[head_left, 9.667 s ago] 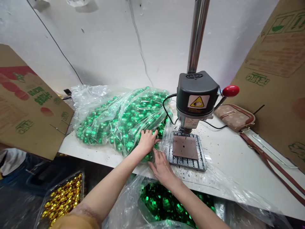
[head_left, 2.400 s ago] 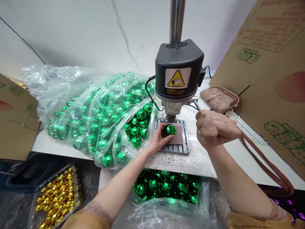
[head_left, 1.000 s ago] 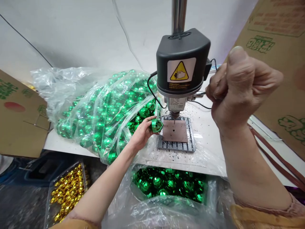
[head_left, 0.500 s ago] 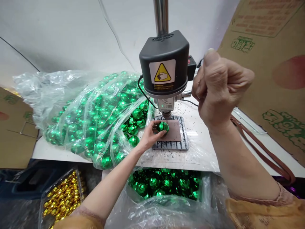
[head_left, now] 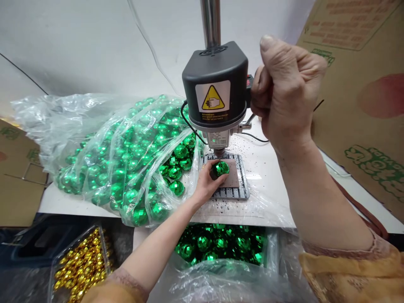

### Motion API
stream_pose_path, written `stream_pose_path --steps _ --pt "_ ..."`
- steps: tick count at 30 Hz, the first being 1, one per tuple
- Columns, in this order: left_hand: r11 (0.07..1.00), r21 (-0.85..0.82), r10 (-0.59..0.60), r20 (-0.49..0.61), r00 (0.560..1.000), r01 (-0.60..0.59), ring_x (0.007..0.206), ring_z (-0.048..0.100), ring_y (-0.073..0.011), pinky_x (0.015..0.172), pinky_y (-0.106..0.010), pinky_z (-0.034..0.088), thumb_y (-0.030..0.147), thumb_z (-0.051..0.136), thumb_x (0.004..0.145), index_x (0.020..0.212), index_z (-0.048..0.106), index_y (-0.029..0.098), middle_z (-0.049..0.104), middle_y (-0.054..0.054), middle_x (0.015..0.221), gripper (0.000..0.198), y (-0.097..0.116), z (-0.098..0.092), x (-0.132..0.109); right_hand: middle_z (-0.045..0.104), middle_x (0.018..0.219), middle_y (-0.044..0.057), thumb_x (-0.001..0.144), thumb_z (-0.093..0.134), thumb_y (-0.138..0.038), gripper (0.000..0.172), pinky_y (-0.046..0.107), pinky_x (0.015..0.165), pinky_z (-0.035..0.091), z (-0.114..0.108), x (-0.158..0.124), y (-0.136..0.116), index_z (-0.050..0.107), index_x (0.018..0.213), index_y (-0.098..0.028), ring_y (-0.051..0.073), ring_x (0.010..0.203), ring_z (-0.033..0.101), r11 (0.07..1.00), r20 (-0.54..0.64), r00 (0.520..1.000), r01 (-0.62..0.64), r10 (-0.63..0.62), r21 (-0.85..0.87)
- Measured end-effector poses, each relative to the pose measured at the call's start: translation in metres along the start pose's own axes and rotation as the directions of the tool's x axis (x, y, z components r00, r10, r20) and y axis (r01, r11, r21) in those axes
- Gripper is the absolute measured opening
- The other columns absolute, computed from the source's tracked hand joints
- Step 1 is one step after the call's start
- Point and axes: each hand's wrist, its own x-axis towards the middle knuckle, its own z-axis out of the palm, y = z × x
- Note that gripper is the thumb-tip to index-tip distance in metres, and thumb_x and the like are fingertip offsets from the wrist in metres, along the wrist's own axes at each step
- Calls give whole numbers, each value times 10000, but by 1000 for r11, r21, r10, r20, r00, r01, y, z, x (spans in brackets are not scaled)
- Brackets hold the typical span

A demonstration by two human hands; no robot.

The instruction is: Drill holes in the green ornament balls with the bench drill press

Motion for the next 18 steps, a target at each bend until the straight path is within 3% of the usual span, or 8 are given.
stream_pose_path --steps 2,7,13,18 --pt "999 -33 -8 9 1000 8 1090 625 -249 971 -418 495 264 765 770 1229 572 209 657 -90 1176 501 -2 0 0 328 365 -50 832 699 -338 495 315 299 117 1 -3 0 434 432 -220 83 281 276 1000 -7 1000 28 -28 -14" --pt "997 -71 -15 18 1000 16 1074 624 -237 968 -404 494 264 776 762 1206 578 210 658 -80 1161 489 -4 0 0 327 375 -53 859 674 -312 505 278 355 178 2 -31 -6 421 438 -196 59 334 284 968 -70 970 224 -233 -108" --pt "998 -65 -21 20 1000 22 1091 622 -250 945 -399 505 262 781 762 1192 581 215 665 -84 1159 476 -3 0 -1 302 389 -47 897 607 -277 521 310 424 244 -5 -69 -11 378 436 -196 70 357 297 937 -71 971 201 -230 -286" --pt "998 -65 6 21 1000 -4 1061 627 -240 933 -397 508 278 772 776 1193 574 214 663 -80 1141 467 -4 0 -1 274 407 -38 899 588 -227 553 313 463 204 -7 -78 -3 306 428 -172 60 382 266 918 -96 940 291 -326 -269"
